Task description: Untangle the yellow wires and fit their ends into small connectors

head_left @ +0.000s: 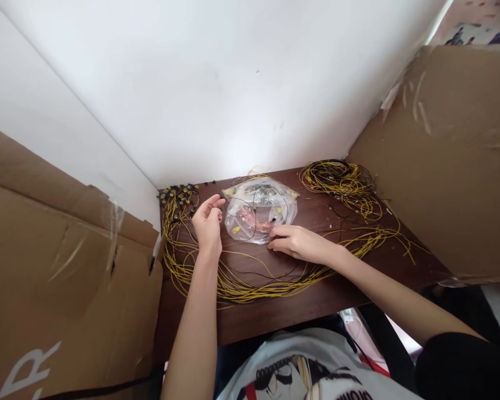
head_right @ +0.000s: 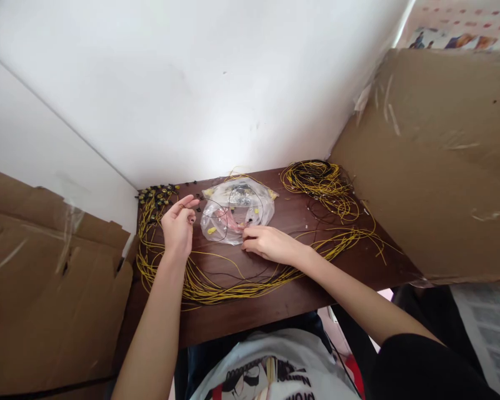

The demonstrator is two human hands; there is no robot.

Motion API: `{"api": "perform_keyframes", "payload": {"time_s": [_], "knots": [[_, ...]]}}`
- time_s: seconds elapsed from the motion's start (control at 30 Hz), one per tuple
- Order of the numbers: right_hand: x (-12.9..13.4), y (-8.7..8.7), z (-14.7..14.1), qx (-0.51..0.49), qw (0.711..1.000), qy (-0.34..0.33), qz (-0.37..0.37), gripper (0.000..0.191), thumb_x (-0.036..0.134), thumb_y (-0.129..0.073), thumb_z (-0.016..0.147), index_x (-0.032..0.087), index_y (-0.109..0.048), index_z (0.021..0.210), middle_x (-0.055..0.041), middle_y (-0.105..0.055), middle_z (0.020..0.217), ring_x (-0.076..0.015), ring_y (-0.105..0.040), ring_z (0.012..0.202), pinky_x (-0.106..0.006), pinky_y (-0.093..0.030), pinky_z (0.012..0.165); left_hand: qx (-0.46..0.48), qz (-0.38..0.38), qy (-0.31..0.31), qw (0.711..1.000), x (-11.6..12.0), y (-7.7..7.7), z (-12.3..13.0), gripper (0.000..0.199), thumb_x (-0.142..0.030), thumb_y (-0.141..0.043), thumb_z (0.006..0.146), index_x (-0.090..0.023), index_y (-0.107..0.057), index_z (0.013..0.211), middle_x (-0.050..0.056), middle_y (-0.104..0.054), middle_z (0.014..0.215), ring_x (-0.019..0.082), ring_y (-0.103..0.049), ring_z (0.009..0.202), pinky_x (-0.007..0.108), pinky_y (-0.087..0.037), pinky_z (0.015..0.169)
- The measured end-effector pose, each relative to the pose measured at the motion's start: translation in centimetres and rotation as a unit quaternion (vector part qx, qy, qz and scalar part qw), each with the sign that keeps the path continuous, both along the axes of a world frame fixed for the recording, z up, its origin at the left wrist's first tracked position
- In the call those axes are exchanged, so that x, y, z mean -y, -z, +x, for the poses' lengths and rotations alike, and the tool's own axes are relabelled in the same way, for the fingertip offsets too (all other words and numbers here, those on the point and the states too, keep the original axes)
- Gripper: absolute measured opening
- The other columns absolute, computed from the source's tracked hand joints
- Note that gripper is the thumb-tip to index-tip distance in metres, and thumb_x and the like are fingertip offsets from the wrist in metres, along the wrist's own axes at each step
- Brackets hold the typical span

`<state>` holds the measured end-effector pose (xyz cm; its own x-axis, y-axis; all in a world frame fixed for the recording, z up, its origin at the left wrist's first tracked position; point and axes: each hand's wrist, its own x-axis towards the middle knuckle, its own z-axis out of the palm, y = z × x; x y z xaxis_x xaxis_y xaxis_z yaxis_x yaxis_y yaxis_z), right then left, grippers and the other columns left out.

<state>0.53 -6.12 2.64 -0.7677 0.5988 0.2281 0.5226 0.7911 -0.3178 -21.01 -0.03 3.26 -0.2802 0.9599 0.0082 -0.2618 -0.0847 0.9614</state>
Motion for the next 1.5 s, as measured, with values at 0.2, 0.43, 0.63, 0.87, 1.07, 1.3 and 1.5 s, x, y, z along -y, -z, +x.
{"api": "perform_keyframes", "payload": {"time_s": [0.2, 0.43, 0.63, 0.87, 1.07, 1.3, 1.5], "knots": [[-0.4, -1.0, 0.1, 0.098, 0.995, -0.027, 0.008, 0.024, 0.013, -0.041, 0.09, 0.016, -0.065, 0.093, -0.0076, -0.059, 0.091, -0.0165, -0.056, 0.086, -0.031, -0.046, 0.077, 0.131, -0.032, -0.007, 0.991, -0.2, -0.4, -0.8, 0.034, -0.003, -0.048, 0.053, -0.012, -0.061, 0.083, 0.006, -0.063, 0.083, 0.004, -0.048, 0.06, 0.016, -0.031, 0.052], [-0.9, -0.8, 0.1, 0.078, 0.995, -0.041, 0.04, 0.027, 0.018, -0.039, 0.093, 0.016, -0.064, 0.084, -0.0061, -0.058, 0.084, -0.0161, -0.053, 0.08, -0.03, -0.045, 0.073, 0.136, -0.054, -0.002, 0.989, -0.3, -0.2, -0.7, 0.037, 0.0, -0.048, 0.053, -0.013, -0.055, 0.086, 0.005, -0.063, 0.083, 0.006, -0.053, 0.063, 0.018, -0.037, 0.056], [-0.9, -0.5, 0.7, 0.103, 0.991, -0.06, 0.068, 0.029, 0.018, -0.035, 0.094, 0.015, -0.063, 0.092, -0.0075, -0.059, 0.092, -0.0166, -0.054, 0.089, -0.03, -0.046, 0.078, 0.086, -0.023, -0.02, 0.996, -0.3, -0.2, -1.0, 0.043, 0.003, -0.053, 0.055, -0.016, -0.052, 0.094, 0.008, -0.064, 0.093, 0.013, -0.061, 0.084, 0.027, -0.046, 0.086], [-0.9, -0.8, 0.4, 0.122, 0.989, -0.042, 0.079, 0.03, 0.018, -0.033, 0.094, 0.016, -0.061, 0.084, -0.0062, -0.057, 0.087, -0.0167, -0.053, 0.087, -0.031, -0.045, 0.082, -0.183, -0.012, -0.051, 0.982, -0.6, 0.3, -2.5, 0.037, -0.005, -0.053, 0.063, -0.016, -0.061, 0.098, 0.009, -0.064, 0.101, 0.016, -0.059, 0.087, 0.029, -0.046, 0.084], [-1.1, 0.2, 0.0, 0.075, 0.995, -0.036, 0.056, 0.029, 0.016, -0.031, 0.093, 0.014, -0.059, 0.085, -0.0098, -0.057, 0.09, -0.0189, -0.053, 0.088, -0.036, -0.045, 0.085, -0.422, -0.053, 0.005, 0.905, -0.3, 0.3, -5.0, 0.026, -0.029, -0.06, 0.068, -0.015, -0.068, 0.088, 0.007, -0.067, 0.077, 0.019, -0.059, 0.069, 0.029, -0.044, 0.068], [-1.5, -0.9, 0.4, -0.012, 0.999, -0.023, -0.048, 0.019, 0.019, -0.034, 0.093, 0.015, -0.051, 0.086, -0.0072, -0.053, 0.084, -0.0158, -0.05, 0.078, -0.03, -0.044, 0.074, -0.488, -0.082, 0.233, 0.837, 0.6, -0.5, -6.1, 0.038, -0.053, -0.065, 0.062, -0.016, -0.072, 0.071, 0.007, -0.069, 0.068, 0.019, -0.059, 0.064, 0.027, -0.04, 0.058], [-2.5, -2.5, -0.3, -0.259, 0.954, 0.09, -0.119, 0.013, 0.029, -0.046, 0.089, 0.017, -0.052, 0.087, -0.0009, -0.055, 0.074, -0.0116, -0.05, 0.066, -0.025, -0.041, 0.063, -0.484, -0.114, 0.298, 0.815, 0.8, -1.1, -5.9, 0.027, -0.042, -0.071, 0.056, -0.016, -0.071, 0.063, 0.006, -0.067, 0.061, 0.019, -0.059, 0.061, 0.026, -0.042, 0.058]]}}
